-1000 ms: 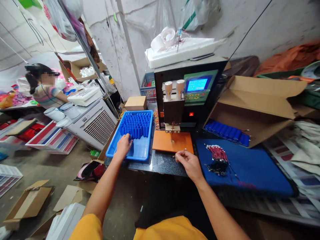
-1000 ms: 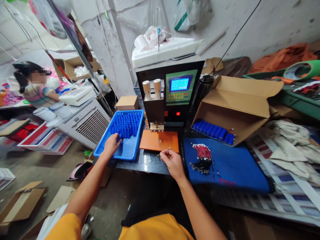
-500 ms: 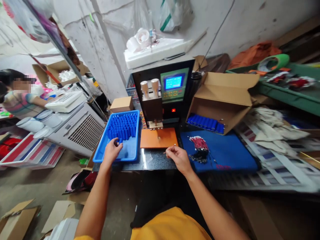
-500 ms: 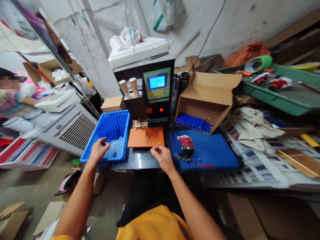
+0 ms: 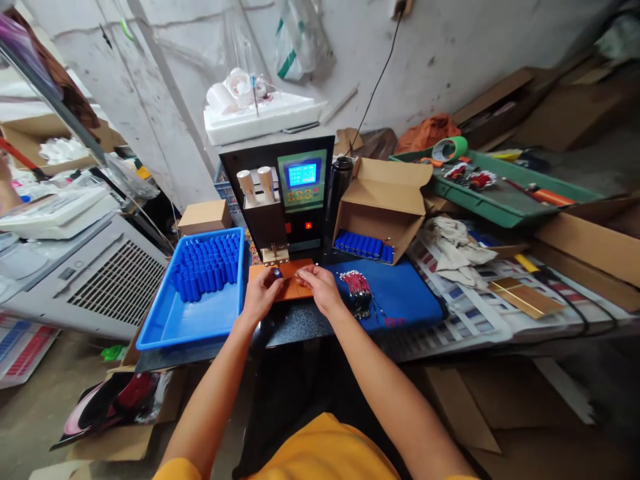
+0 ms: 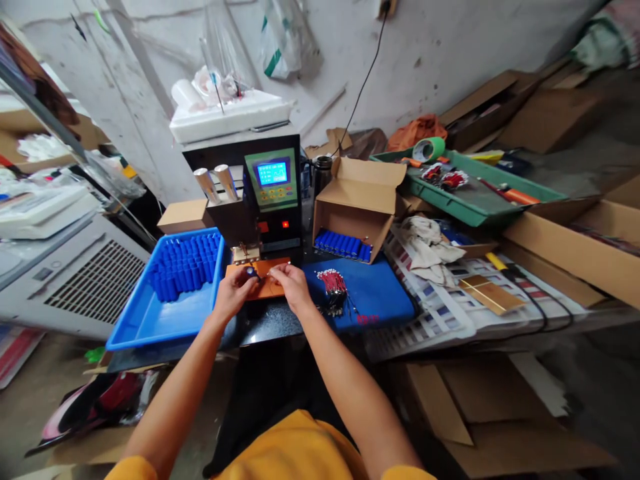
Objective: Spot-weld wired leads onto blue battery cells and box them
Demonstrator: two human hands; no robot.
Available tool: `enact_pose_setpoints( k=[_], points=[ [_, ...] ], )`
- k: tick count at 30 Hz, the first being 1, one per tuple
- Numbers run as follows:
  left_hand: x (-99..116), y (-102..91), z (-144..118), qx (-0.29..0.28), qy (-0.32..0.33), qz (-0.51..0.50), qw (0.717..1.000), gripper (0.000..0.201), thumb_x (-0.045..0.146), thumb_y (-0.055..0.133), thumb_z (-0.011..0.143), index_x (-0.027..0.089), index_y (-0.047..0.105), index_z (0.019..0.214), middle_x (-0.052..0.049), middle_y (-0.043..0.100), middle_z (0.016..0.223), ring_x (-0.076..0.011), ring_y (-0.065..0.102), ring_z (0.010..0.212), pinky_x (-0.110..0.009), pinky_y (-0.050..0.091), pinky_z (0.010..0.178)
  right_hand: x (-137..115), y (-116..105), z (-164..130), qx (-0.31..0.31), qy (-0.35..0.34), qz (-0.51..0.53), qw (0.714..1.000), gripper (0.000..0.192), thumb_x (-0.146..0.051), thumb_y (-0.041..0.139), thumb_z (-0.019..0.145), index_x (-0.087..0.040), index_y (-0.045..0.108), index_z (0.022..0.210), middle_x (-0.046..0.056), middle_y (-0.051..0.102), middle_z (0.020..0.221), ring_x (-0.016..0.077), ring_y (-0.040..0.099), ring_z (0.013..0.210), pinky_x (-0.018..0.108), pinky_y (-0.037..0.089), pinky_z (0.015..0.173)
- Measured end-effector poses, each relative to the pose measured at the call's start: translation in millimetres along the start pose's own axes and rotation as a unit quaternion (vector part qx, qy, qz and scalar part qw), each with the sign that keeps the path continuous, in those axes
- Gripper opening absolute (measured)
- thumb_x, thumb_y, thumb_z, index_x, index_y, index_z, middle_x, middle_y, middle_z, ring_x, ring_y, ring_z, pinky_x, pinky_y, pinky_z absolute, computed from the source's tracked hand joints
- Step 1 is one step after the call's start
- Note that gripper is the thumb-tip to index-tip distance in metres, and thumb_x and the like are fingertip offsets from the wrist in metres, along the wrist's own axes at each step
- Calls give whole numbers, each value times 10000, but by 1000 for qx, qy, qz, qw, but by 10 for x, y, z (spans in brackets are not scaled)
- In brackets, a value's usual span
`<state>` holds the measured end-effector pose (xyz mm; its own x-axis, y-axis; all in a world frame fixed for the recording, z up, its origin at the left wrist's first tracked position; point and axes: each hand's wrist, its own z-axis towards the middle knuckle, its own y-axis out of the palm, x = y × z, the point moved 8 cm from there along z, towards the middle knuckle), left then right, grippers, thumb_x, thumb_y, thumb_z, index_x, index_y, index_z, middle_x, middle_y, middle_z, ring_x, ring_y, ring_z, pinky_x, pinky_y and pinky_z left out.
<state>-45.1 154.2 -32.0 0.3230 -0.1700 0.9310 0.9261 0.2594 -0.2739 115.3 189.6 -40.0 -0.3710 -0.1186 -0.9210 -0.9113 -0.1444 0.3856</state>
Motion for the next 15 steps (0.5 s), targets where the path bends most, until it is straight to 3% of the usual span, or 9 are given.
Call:
enact_pose_setpoints(
  k=[5,8,15],
  points=[
    [-11,115,11,-10,21,-9,1000,335,362,610,844,168,662,1113,-76,738,1029,-201,695,937,-345,548,878,71,167,160,-5,4,20,1000,325,-433,801,598,-185,610,686,9,654,708,165,622,697,317,524,738],
    [-42,122,7,-6,20,2,1000,352,372,607,856,163,663,1133,-74,741,1008,-207,696,942,-355,544,895,119,228,227,0,-9,16,1000,292,-413,777,609,-186,617,697,11,668,716,170,627,703,310,519,736],
    [-3,80,-11,18,36,-9,999,327,335,602,853,168,676,1125,-71,744,1021,-205,701,925,-345,561,868,109,259,264,5,-92,-106,990,199,-385,681,724,-194,663,776,40,710,783,212,655,763,312,501,730]
  ],
)
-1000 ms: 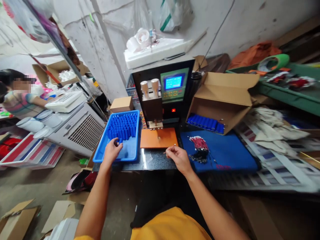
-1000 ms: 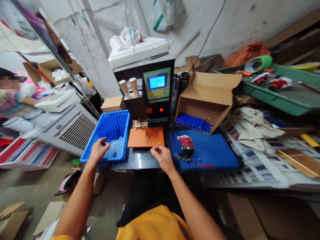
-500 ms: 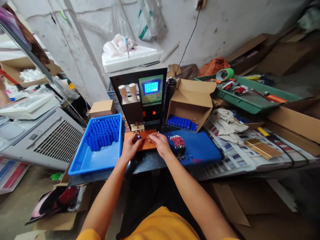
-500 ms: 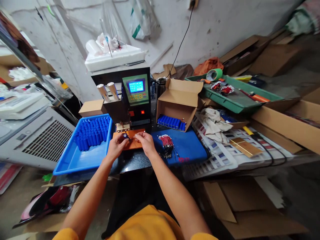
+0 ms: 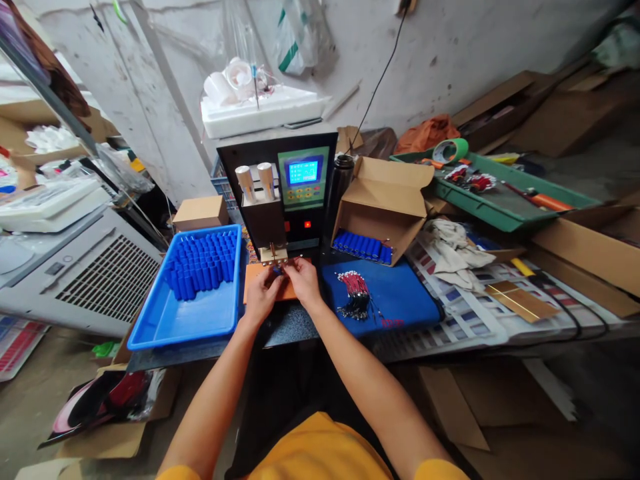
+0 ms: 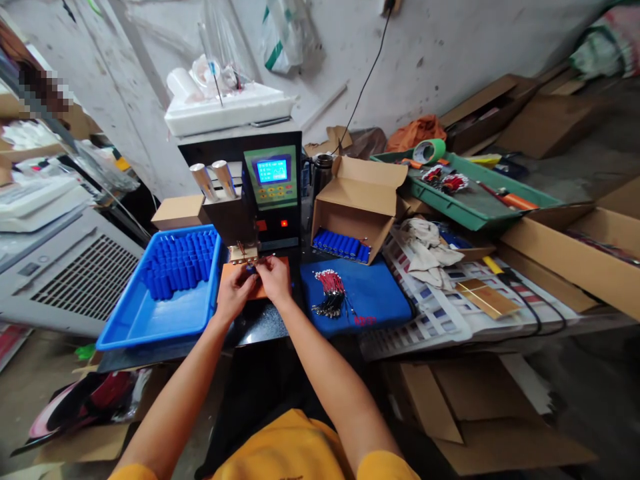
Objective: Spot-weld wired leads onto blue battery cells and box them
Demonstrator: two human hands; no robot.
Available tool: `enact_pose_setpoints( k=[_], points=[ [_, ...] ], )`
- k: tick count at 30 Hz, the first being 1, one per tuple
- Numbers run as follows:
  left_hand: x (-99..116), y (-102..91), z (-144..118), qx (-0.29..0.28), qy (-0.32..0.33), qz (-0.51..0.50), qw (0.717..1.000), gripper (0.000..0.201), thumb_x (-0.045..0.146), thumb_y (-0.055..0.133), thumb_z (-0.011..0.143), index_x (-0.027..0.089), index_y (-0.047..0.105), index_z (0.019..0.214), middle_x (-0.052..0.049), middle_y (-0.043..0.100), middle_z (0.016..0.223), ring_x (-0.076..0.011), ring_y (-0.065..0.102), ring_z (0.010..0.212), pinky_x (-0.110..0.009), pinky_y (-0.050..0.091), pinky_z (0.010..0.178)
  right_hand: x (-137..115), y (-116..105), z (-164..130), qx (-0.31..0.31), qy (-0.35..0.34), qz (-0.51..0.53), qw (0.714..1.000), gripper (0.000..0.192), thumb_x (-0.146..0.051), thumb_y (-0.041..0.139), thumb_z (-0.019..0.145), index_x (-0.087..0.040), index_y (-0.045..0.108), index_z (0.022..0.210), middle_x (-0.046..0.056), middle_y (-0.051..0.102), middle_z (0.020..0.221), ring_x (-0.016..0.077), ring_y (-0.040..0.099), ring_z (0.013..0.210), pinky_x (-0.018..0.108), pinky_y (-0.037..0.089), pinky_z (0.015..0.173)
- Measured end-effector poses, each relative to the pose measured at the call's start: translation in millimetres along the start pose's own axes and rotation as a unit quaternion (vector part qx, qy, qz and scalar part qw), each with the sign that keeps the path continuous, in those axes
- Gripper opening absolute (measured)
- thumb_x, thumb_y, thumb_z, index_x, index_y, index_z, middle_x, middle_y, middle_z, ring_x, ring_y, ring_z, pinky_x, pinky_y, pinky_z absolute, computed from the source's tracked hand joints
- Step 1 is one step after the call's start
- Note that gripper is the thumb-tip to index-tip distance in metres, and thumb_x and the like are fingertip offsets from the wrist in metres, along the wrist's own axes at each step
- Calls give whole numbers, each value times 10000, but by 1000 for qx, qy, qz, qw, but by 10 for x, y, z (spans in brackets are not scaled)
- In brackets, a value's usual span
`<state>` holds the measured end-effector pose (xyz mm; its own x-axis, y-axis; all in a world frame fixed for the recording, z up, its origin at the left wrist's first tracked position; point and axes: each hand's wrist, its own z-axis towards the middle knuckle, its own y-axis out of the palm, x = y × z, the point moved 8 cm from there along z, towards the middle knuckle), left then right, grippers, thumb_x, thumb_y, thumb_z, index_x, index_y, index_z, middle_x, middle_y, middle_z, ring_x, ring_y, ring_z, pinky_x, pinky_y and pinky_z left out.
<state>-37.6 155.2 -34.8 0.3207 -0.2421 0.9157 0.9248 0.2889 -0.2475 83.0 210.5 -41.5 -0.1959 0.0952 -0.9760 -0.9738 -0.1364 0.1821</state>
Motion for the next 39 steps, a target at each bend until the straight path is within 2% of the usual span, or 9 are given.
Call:
enact_pose_setpoints(
  k=[6,18,35,39],
  points=[
    [27,-9,-5,10,7,-12,1000,321,312,605,844,169,679,1122,-67,742,1044,-208,700,947,-349,565,877,-88,24,-34,-5,-28,-52,998,163,-354,638,787,-196,673,803,54,725,825,225,664,783,307,492,717],
    [-28,14,-20,4,-6,-11,1000,336,324,598,856,168,664,1147,-76,738,1066,-213,703,965,-345,556,890,-86,25,-52,6,-33,-73,997,155,-356,639,813,-205,673,801,47,724,821,225,667,785,307,499,716],
    [-79,23,-22,-3,-7,9,1000,355,338,579,880,172,645,1187,-81,729,1095,-212,692,991,-342,539,918,-46,22,-40,-5,-25,-57,998,180,-384,649,792,-206,659,817,53,722,843,231,660,811,325,513,746],
    [-64,8,-20,4,1,18,1000,317,325,589,877,171,657,1145,-65,739,1018,-192,698,917,-309,547,848,-27,-25,-49,-21,-16,-8,1000,262,-453,663,764,-195,637,805,44,688,811,204,642,755,313,520,704]
  ],
)
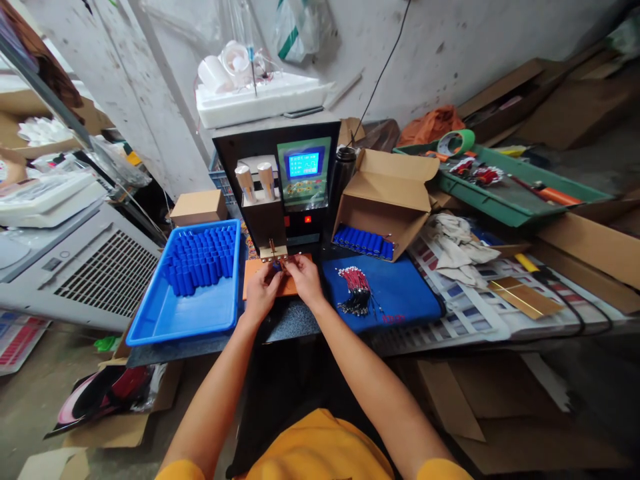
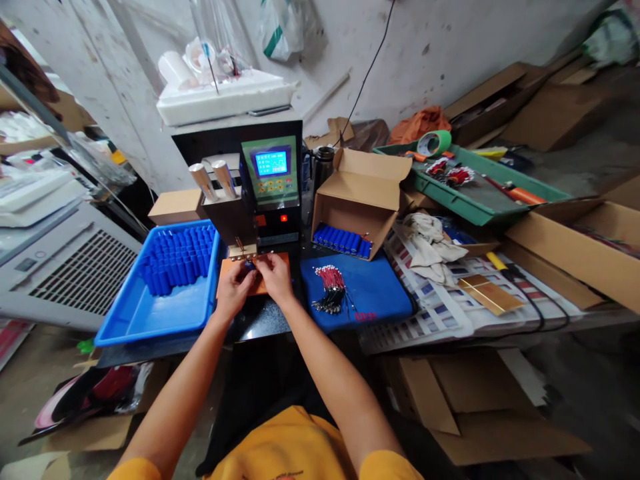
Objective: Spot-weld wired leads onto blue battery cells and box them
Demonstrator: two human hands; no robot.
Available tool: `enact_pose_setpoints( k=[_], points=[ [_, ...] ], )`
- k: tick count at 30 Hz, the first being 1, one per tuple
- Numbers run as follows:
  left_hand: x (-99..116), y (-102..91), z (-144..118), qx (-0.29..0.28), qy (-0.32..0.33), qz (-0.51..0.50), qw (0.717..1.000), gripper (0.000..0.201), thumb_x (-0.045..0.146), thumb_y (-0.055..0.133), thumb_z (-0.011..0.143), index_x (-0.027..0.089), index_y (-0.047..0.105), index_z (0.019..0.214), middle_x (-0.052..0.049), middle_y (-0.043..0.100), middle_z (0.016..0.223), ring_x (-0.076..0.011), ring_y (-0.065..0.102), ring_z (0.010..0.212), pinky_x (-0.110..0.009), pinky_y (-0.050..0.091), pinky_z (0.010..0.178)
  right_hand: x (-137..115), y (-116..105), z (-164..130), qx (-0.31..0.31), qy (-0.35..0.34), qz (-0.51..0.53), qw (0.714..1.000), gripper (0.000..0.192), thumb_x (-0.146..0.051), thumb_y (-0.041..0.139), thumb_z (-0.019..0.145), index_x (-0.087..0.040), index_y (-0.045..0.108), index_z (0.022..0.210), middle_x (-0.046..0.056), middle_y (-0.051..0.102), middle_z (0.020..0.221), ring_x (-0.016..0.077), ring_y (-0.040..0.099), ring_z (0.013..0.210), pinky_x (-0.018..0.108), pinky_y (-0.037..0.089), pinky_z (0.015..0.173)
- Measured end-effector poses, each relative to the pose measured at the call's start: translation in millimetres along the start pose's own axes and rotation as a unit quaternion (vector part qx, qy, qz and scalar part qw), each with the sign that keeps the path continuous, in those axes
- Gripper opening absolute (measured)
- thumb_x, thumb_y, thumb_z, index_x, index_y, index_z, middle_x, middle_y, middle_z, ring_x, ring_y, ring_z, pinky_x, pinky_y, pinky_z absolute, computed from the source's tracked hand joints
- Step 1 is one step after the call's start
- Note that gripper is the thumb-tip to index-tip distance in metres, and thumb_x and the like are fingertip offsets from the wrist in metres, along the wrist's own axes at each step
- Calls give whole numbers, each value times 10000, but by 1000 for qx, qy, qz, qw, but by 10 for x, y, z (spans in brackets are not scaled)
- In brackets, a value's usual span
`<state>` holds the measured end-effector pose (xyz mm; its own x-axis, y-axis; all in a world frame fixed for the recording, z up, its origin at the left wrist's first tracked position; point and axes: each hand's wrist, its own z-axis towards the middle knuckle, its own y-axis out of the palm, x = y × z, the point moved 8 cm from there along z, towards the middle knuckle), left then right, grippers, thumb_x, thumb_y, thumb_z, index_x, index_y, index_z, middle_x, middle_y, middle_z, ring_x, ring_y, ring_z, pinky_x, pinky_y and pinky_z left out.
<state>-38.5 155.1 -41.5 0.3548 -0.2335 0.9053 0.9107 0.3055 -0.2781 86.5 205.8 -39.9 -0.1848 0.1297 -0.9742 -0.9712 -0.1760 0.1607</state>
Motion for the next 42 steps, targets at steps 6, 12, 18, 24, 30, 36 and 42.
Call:
enact_pose_setpoints(
  k=[6,12,18,24,30,36,42],
  points=[
    [15,-31,-1,18,4,15,1000,268,308,604,864,168,673,1082,-42,742,916,-173,691,827,-290,547,790,0,-29,-47,-37,30,-40,998,302,-473,667,752,-188,585,693,-1,574,606,147,545,592,237,417,513],
    [-12,-27,0,24,5,5,1000,297,326,614,860,168,670,1105,-66,739,990,-195,700,894,-314,551,829,-54,23,-12,-51,6,-61,997,302,-435,679,709,-182,552,602,-7,573,603,136,525,602,247,404,572],
    [-2,-83,-27,35,15,21,999,324,331,635,848,171,664,1128,-79,726,1034,-205,694,930,-352,554,876,-30,30,-29,-65,45,-9,997,331,-419,692,707,-189,502,564,-45,464,497,96,417,496,224,312,488],
    [117,-149,-269,63,83,89,990,182,302,594,879,176,699,958,-107,686,1070,-226,652,1040,-400,525,943,35,15,-68,-66,123,94,986,340,-422,720,658,-186,494,564,-61,426,473,53,319,414,200,177,401],
    [232,-65,-350,75,95,163,979,77,250,616,851,191,656,881,-62,663,905,-202,624,895,-364,504,856,80,13,-60,-73,146,122,979,356,-435,750,641,-179,514,567,-60,431,472,44,326,400,181,157,372],
    [206,-50,-296,87,91,174,977,68,240,611,848,199,656,878,-55,658,874,-198,615,865,-341,487,815,90,7,-41,-79,151,143,975,363,-436,765,629,-178,515,573,-49,460,509,47,352,418,175,172,364],
    [205,-55,-260,59,69,157,983,139,248,561,876,195,655,788,-48,647,812,-185,598,810,-324,472,781,70,10,-53,-112,123,103,981,346,-465,708,689,-184,519,617,-56,459,511,59,352,422,186,220,391]
  ],
)
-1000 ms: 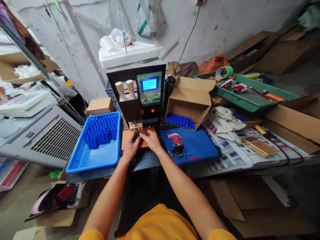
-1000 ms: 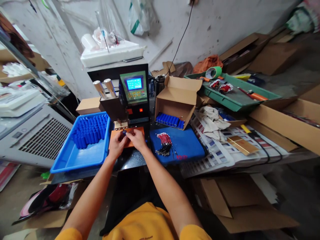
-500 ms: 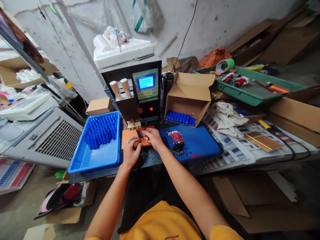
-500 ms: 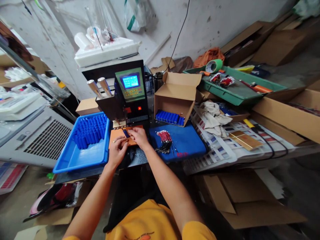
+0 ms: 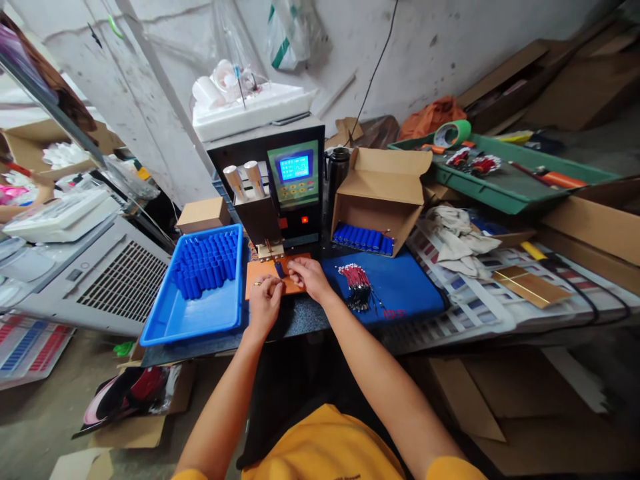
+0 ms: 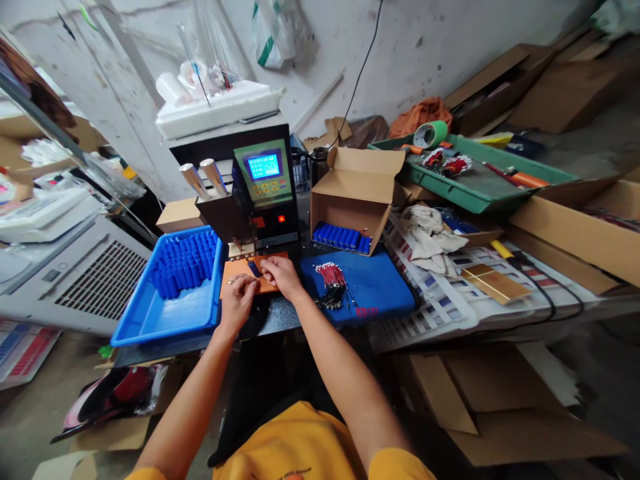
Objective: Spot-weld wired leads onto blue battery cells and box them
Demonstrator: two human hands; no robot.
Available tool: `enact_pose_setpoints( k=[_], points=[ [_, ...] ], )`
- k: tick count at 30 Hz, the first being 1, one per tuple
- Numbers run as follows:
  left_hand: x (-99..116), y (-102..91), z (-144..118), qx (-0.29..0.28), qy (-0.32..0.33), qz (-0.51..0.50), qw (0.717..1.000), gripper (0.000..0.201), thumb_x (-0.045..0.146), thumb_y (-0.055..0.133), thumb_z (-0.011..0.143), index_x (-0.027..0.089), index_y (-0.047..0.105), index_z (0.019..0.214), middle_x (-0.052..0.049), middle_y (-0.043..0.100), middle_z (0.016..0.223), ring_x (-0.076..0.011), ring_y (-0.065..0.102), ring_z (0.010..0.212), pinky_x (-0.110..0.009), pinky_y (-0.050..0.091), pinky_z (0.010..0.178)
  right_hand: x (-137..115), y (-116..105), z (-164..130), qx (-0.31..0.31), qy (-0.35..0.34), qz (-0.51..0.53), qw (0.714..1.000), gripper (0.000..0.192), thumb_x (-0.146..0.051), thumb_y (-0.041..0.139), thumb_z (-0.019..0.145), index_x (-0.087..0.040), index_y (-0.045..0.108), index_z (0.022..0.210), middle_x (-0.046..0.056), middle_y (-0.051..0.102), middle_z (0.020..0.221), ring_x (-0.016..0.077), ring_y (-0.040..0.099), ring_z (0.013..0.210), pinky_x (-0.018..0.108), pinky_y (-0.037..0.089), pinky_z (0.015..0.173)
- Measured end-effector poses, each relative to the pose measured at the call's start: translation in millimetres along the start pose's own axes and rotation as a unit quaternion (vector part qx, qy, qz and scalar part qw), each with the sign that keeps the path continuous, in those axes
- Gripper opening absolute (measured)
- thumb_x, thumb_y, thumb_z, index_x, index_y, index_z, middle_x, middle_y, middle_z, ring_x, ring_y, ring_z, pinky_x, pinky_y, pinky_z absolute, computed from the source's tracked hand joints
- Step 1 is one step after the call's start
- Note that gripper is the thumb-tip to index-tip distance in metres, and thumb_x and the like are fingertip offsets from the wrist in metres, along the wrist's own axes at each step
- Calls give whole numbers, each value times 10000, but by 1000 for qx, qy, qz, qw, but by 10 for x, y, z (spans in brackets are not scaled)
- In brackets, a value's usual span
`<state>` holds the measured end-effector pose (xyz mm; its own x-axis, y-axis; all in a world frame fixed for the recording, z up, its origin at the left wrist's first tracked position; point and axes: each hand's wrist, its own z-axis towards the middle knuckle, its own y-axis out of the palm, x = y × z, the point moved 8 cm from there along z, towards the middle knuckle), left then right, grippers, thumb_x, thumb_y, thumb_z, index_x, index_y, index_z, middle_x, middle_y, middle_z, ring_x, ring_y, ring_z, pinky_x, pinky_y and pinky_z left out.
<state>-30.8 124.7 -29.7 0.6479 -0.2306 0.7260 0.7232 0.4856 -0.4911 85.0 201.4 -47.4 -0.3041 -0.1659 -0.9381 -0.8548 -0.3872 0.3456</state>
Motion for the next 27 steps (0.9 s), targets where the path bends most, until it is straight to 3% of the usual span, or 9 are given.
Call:
enact_pose_setpoints(
  k=[6,12,17,20,23,27],
  points=[
    [-31,-2,80,-87,-16,24,996,181,234,550,851,184,600,685,-38,601,736,-168,562,728,-285,435,669,-31,101,-90,-30,-93,-196,976,179,-337,681,712,-166,634,737,-13,601,644,110,499,567,225,392,545],
    [-28,-28,129,-116,-4,43,992,140,211,543,835,181,598,710,-42,609,749,-165,558,706,-288,440,657,3,145,-98,-37,-112,-266,957,115,-277,636,739,-171,653,697,-14,599,624,119,499,581,228,367,553],
    [75,-102,86,-84,28,13,996,94,210,547,837,182,602,766,-47,601,810,-171,590,787,-296,492,729,-73,94,-116,-10,-107,-194,975,190,-352,673,700,-168,643,662,-14,578,600,112,467,552,231,348,533],
    [106,-135,36,-54,64,0,996,114,231,573,843,186,647,916,-103,616,1082,-221,599,1069,-361,498,928,-90,34,-121,2,-72,-93,993,245,-400,705,670,-172,618,651,-34,519,533,91,398,472,225,297,473],
    [54,-20,12,-87,83,13,993,311,246,583,852,208,643,1154,-134,550,1321,-261,532,1257,-425,452,1045,-80,-2,-116,3,-38,-34,999,267,-413,716,661,-170,606,652,-59,450,461,69,321,408,210,223,419],
    [-28,123,39,-116,89,16,989,402,241,568,865,210,606,1264,-135,636,1200,-251,623,1105,-417,506,959,-73,-42,-100,20,-25,25,999,294,-420,739,635,-170,587,652,-56,459,482,57,331,408,189,182,391]
  ],
)
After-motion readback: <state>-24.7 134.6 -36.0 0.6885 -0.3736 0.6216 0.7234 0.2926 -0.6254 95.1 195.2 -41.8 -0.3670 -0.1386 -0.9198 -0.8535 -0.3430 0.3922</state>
